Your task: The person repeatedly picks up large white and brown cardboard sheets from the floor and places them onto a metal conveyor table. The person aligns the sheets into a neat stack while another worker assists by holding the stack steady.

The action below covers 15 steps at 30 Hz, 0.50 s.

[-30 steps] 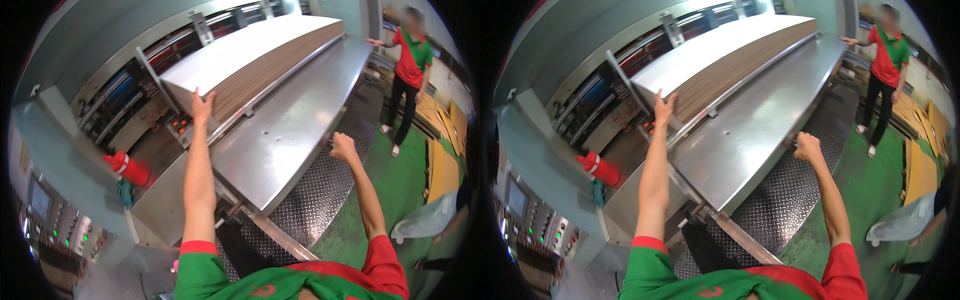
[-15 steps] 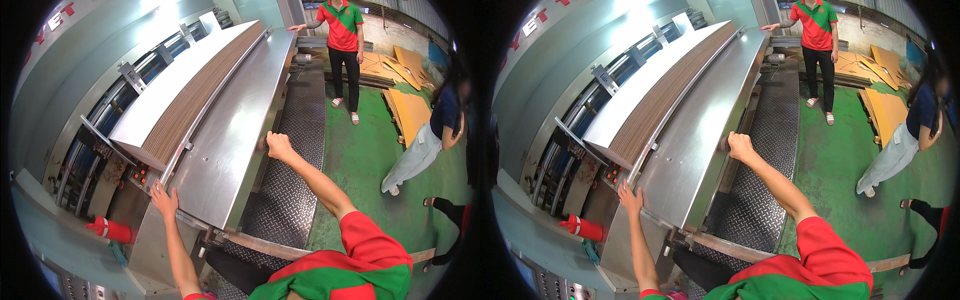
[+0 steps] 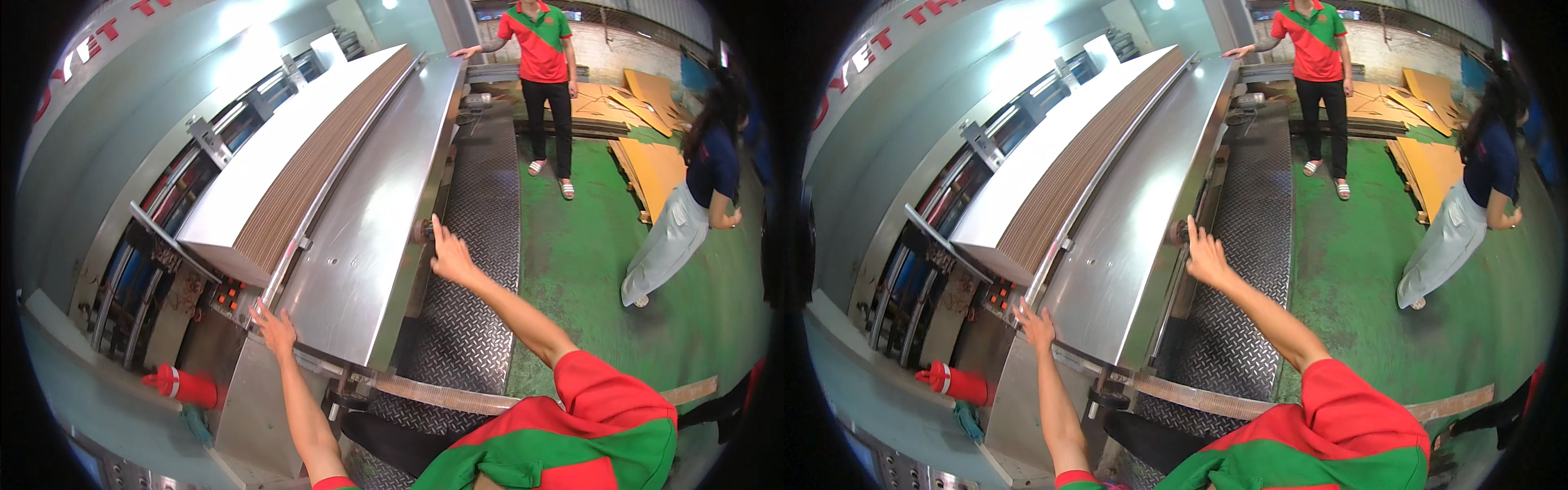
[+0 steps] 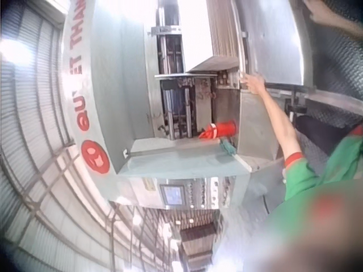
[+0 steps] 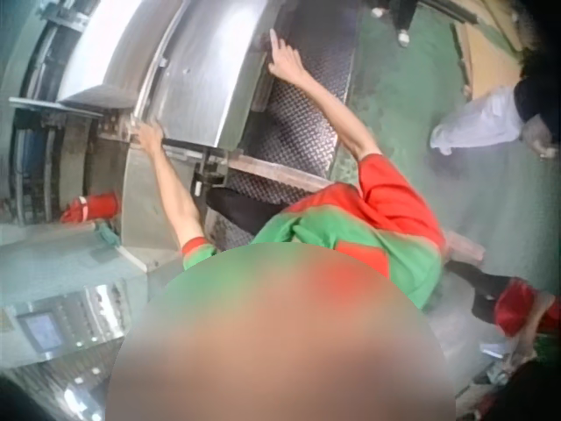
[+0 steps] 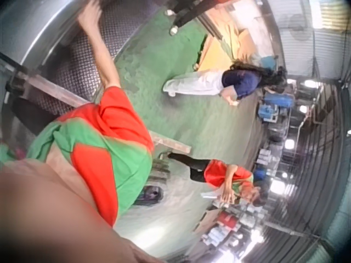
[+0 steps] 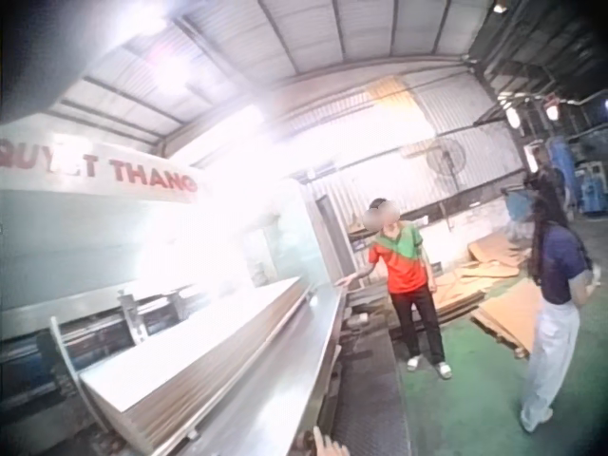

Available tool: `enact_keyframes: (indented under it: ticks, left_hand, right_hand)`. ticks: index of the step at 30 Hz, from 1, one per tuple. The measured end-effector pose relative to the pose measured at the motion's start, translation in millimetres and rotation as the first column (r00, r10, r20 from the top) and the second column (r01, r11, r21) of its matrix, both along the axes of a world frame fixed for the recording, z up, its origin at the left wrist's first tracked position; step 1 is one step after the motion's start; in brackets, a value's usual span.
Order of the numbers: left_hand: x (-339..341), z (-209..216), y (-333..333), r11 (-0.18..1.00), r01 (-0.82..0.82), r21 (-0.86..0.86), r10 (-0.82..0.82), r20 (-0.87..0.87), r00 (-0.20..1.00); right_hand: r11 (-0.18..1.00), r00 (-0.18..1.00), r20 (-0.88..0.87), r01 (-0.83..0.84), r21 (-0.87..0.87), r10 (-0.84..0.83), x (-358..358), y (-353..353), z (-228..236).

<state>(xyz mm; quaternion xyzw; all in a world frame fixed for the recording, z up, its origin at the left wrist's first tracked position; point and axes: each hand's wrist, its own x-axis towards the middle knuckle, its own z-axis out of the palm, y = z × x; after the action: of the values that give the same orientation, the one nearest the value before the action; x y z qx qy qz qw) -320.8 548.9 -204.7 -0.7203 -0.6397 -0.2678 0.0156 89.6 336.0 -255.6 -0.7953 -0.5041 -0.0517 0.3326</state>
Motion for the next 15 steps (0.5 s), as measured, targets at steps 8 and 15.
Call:
enact_keyframes:
  ticks: [8, 15]
  left_hand:
    - [-12, -19, 24, 0.981, 0.134, 0.14, -0.136, 0.002, 0.991]
    - [-11, -18, 22, 0.996, 0.061, 0.06, -0.061, -0.008, 0.998]
  right_hand:
    - [0.676, 0.845, -0.433, -0.518, -0.524, 0.313, -165, -200, -65]
    - [0.706, 0.774, -0.508, -0.596, -0.383, 0.377, -179, -228, -85]
